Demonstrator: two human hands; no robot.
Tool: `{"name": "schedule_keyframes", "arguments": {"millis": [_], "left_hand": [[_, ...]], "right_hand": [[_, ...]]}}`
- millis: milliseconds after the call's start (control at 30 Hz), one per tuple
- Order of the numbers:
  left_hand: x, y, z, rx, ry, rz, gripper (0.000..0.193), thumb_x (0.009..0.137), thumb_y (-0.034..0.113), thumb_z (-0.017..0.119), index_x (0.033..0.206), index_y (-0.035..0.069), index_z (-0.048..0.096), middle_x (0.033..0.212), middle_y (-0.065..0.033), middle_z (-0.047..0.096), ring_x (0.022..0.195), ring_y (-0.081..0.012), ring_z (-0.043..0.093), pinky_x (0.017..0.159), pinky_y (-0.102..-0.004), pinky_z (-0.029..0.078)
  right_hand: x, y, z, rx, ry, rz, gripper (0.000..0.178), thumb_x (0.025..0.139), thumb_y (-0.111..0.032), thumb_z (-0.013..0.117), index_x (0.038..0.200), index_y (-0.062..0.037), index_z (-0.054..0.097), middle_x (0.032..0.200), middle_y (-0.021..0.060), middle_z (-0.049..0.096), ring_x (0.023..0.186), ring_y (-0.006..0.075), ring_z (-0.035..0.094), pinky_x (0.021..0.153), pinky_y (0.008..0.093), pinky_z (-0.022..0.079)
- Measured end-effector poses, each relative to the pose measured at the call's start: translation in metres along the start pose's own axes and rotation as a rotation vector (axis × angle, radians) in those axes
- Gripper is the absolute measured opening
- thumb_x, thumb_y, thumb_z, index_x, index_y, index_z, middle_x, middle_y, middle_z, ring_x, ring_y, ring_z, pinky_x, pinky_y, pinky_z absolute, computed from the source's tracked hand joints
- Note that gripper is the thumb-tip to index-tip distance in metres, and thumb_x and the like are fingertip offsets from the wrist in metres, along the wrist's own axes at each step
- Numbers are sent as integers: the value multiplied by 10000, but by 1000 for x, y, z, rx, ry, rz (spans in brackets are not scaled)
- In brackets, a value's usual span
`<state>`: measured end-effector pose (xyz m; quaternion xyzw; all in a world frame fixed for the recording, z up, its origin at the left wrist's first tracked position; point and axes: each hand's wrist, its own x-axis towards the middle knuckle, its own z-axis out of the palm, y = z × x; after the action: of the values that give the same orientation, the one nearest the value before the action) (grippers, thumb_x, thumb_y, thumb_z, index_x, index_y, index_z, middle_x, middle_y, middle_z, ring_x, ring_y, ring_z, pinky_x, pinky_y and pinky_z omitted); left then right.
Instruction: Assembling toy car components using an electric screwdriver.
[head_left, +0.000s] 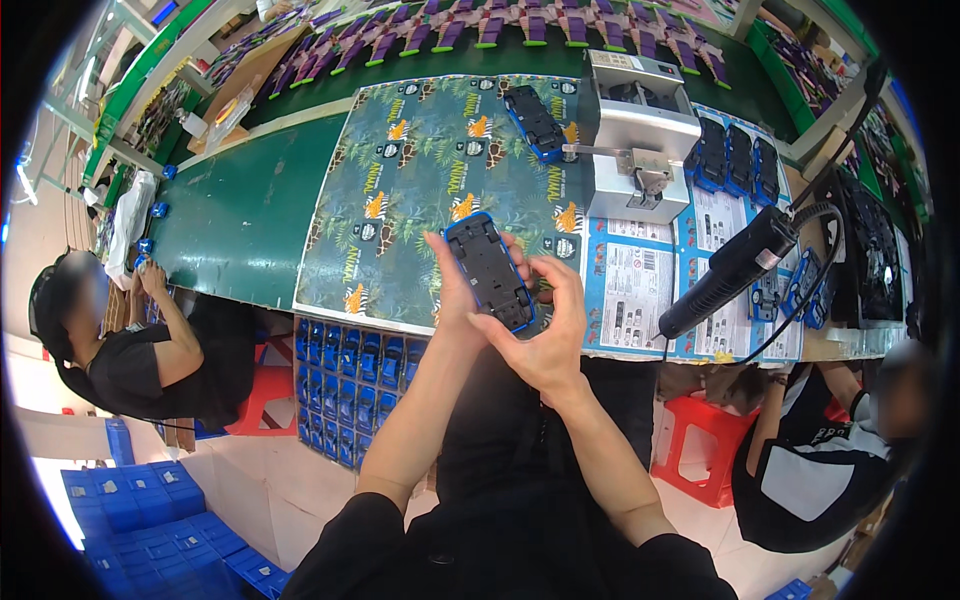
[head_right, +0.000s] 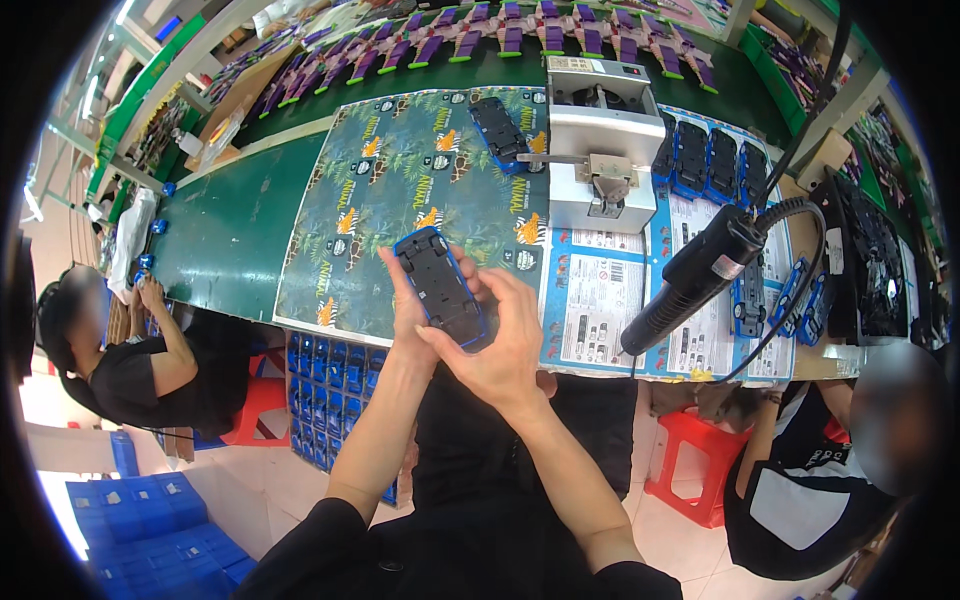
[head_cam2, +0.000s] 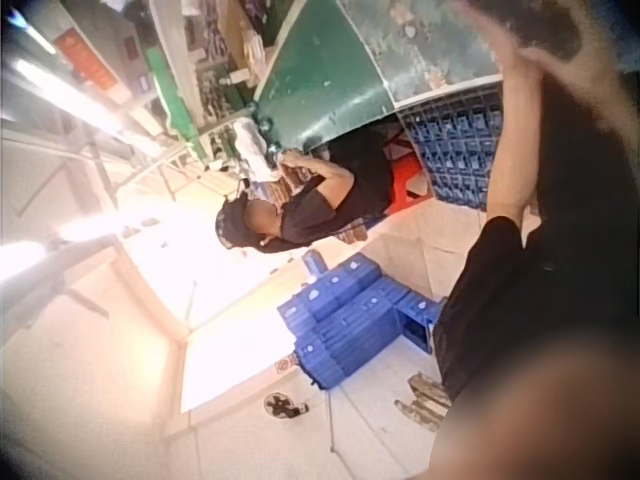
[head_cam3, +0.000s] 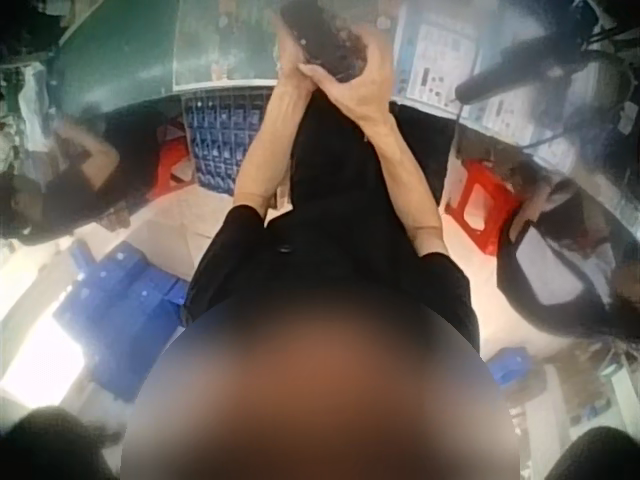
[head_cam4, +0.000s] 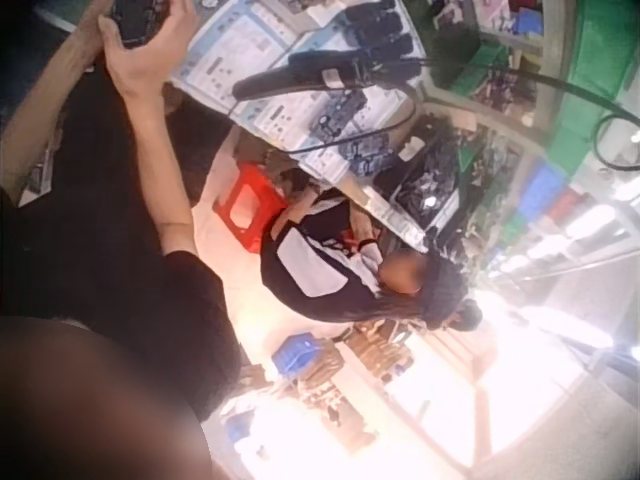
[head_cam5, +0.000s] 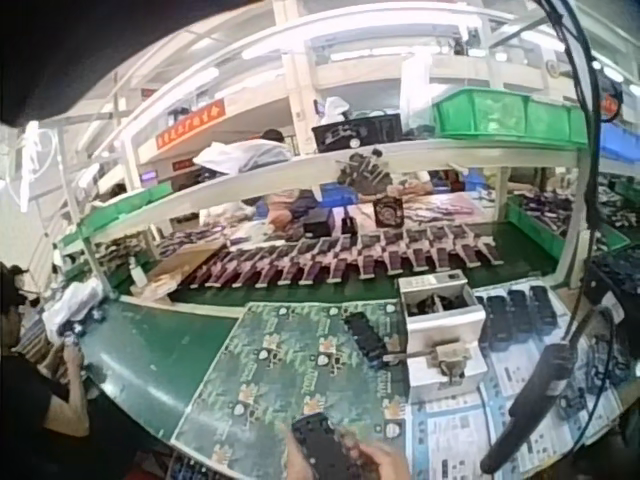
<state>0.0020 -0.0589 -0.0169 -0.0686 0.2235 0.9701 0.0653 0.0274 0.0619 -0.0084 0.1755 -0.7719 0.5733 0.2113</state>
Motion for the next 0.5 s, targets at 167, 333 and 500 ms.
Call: {"name": "schedule_keyframes", "arguments": {"millis": [167,333,500], "left_hand": [[0,-1,-3,0,-45,62,838,833,833,363,1023,44,571,865,-83,576,791,-215,547,735,-342,494],[-3,-8,5,-38,-2,116,809,848,813,374,1018,44,561,883,-90,575,813,-215,540,742,-348,495],[-4,-11,7,2,12,158,795,861,799,370,1015,42,556,887,-91,573,815,-214,539,739,-340,494]], "right_hand": [[0,-3,-2,3,13,-11,719,592,-234,922,1171,-28,547,1186,115,588,1015,236,597,775,320,492],[2,-3,0,-12,40,-22,626,617,-172,883,1135,-28,561,1148,123,613,1021,241,606,752,311,495],[-1,2,2,42,71,6,580,615,-123,858,1103,-11,565,1088,148,634,970,309,622,817,379,529]]}}
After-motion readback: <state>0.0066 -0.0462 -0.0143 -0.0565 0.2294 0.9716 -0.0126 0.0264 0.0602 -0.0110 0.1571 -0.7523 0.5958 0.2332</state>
